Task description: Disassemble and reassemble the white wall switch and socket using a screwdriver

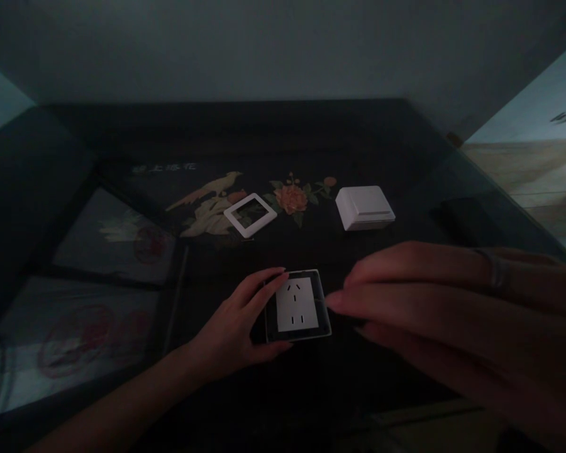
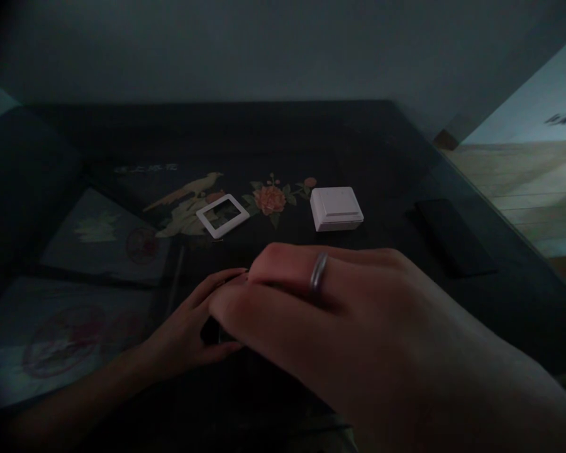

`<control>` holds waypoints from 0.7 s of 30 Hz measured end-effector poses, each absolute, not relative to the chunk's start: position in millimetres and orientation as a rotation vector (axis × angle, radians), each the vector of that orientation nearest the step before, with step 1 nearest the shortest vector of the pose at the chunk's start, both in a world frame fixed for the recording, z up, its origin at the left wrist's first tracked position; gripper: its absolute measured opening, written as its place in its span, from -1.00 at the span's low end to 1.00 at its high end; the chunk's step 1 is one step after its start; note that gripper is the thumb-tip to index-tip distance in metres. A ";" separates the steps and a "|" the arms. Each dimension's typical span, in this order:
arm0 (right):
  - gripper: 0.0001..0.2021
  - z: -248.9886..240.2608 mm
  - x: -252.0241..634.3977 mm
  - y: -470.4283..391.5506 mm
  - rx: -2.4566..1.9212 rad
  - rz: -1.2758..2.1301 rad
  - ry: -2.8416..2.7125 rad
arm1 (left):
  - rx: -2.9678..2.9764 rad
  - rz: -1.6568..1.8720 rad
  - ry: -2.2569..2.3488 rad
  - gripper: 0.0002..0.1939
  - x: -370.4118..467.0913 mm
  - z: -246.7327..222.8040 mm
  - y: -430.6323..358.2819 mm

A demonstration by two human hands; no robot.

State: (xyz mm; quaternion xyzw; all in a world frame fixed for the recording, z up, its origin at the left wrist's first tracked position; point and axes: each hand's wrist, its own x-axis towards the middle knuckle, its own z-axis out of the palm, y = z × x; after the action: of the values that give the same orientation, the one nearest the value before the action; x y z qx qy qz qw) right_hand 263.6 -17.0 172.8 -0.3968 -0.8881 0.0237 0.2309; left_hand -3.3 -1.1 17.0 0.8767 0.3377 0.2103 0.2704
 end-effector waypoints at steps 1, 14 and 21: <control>-0.81 172.6 258.8 -15.4 -1.105 0.030 -2.406 | 2.364 0.572 0.907 -0.08 -3.0 17.2 -0.8; -0.75 172.7 265.3 -19.7 -1.152 0.024 -2.314 | 2.395 0.569 0.892 -0.03 -3.6 14.8 0.1; -0.78 170.4 250.2 -15.4 -1.055 -0.194 -2.222 | 2.383 0.579 0.889 -0.02 -3.5 15.5 -0.6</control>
State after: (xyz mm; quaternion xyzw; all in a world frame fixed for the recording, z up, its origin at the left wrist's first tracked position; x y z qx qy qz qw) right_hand 250.2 -15.4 170.4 -0.4034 -0.8498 -0.0741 0.3310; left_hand -3.5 -0.6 15.5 0.8813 0.3286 0.2140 0.2636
